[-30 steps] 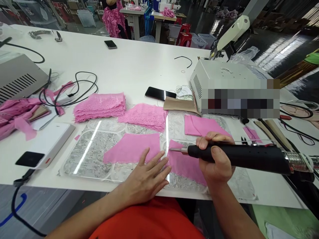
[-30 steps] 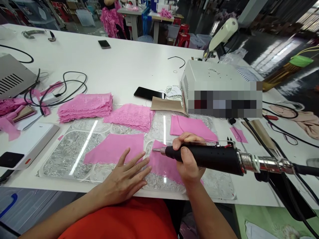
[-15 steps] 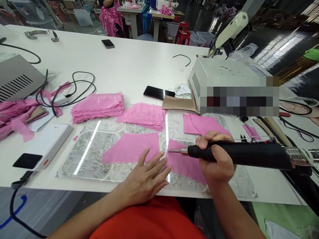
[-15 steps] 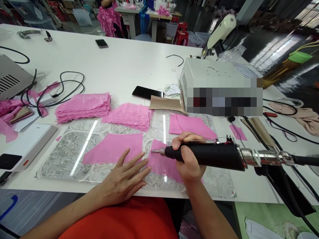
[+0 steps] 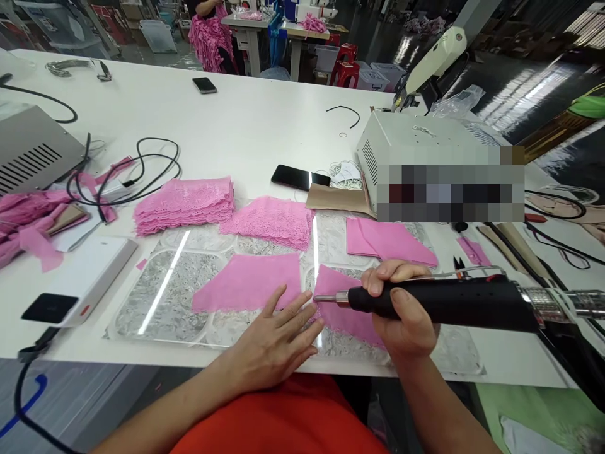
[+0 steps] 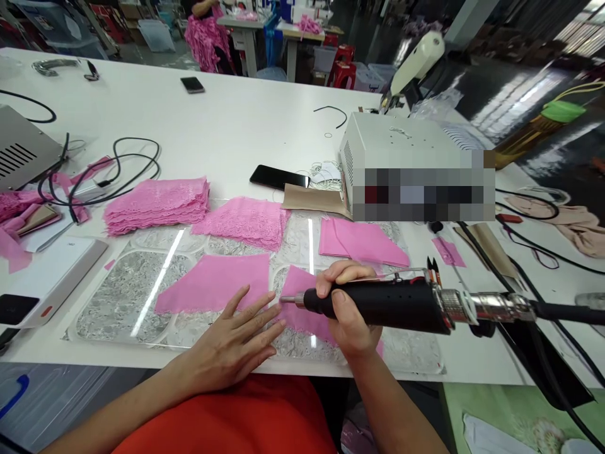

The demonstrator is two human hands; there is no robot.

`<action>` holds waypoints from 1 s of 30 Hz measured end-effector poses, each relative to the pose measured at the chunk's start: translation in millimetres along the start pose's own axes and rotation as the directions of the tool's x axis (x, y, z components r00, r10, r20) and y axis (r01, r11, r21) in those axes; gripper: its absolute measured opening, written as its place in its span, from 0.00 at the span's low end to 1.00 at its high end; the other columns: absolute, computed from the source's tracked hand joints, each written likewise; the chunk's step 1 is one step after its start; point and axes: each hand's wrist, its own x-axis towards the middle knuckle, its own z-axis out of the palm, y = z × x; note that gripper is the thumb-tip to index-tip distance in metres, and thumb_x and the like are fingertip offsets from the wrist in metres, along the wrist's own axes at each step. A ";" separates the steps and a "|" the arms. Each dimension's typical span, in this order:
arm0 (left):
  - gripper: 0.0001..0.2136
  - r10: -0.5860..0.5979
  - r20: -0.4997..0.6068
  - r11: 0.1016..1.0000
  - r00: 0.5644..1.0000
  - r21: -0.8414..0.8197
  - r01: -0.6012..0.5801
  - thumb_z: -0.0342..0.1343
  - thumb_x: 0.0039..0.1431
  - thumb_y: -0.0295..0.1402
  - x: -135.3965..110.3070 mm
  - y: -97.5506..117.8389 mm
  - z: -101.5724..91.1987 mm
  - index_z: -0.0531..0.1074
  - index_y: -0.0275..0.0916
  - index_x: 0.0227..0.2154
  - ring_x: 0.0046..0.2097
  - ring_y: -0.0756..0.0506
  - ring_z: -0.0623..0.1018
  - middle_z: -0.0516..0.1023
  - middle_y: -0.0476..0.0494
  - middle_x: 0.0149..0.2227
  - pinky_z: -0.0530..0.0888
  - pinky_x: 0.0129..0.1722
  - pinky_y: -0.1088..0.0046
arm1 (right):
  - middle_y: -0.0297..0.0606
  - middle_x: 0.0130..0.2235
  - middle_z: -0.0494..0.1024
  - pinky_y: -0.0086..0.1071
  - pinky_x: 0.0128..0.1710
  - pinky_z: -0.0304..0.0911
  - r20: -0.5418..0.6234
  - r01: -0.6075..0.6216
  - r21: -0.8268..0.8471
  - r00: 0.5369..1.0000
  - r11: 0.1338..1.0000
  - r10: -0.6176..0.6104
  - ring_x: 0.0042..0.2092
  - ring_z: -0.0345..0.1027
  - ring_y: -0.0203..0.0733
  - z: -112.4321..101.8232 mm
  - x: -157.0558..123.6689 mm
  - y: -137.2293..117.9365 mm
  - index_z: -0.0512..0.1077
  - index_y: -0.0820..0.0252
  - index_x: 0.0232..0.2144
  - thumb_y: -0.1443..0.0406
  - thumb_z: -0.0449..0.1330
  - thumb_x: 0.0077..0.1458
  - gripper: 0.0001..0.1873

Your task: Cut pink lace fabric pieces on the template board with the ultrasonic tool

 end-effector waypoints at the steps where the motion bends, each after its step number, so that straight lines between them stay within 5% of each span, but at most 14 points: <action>1: 0.13 0.001 -0.005 1.000 1.000 -0.001 -0.001 0.51 0.66 0.31 -0.1 -0.1 -0.2 0.70 0.35 0.51 0.64 0.40 0.65 0.77 0.41 0.52 0.47 0.68 0.52 | 0.31 0.32 0.69 0.33 0.30 0.66 0.006 0.005 -0.002 1.000 1.000 -0.005 0.27 0.65 0.31 0.6 0.2 -0.2 0.69 0.57 0.31 0.67 0.59 0.50 0.03; 4: 0.13 -0.001 -0.008 1.000 1.000 -0.018 0.001 0.51 0.66 0.31 1.1 -1.1 -3.2 0.70 0.36 0.51 0.64 0.40 0.65 0.76 0.40 0.53 0.49 0.68 0.52 | 0.31 0.32 0.70 0.34 0.30 0.65 -0.021 0.015 0.003 1.000 1.000 -0.014 0.26 0.65 0.31 -1.7 2.6 -3.7 0.70 0.58 0.32 0.67 0.59 0.49 0.05; 7: 0.14 -0.012 0.008 0.999 1.000 -0.041 0.013 0.50 0.66 0.29 6.7 -4.2 -8.6 0.70 0.37 0.52 0.64 0.41 0.66 0.75 0.40 0.55 0.52 0.67 0.53 | 0.31 0.32 0.69 0.33 0.29 0.64 -0.167 0.081 -0.014 0.983 0.997 -0.082 0.26 0.64 0.30 -16.0 9.2 -13.8 0.70 0.58 0.30 0.68 0.58 0.46 0.05; 15: 0.15 0.047 0.115 0.999 0.992 0.017 -0.050 0.44 0.69 0.29 44.6 -19.9 -0.1 0.71 0.37 0.52 0.64 0.39 0.65 0.71 0.41 0.58 0.55 0.65 0.51 | 0.30 0.30 0.68 0.32 0.30 0.61 -0.500 0.193 -0.205 0.822 0.959 -0.272 0.25 0.61 0.30 -79.0 13.1 -40.2 0.68 0.59 0.26 0.67 0.58 0.40 0.06; 21: 0.18 0.013 0.146 0.993 0.989 0.115 -0.030 0.41 0.71 0.37 49.5 -28.0 20.0 0.70 0.38 0.55 0.63 0.36 0.65 0.69 0.41 0.60 0.54 0.65 0.49 | 0.30 0.30 0.69 0.32 0.29 0.61 -0.494 0.197 -0.214 0.823 0.957 -0.280 0.24 0.62 0.30 -86.0 4.1 -35.3 0.69 0.58 0.27 0.67 0.59 0.40 0.07; 30: 0.18 -0.052 0.160 0.991 0.986 0.132 0.031 0.43 0.70 0.39 45.2 -28.0 20.4 0.69 0.41 0.56 0.65 0.36 0.63 0.68 0.41 0.61 0.50 0.65 0.47 | 0.30 0.31 0.69 0.33 0.31 0.61 -0.477 0.205 -0.211 0.832 0.956 -0.284 0.25 0.63 0.31 -86.1 5.5 -32.8 0.69 0.58 0.28 0.67 0.60 0.41 0.07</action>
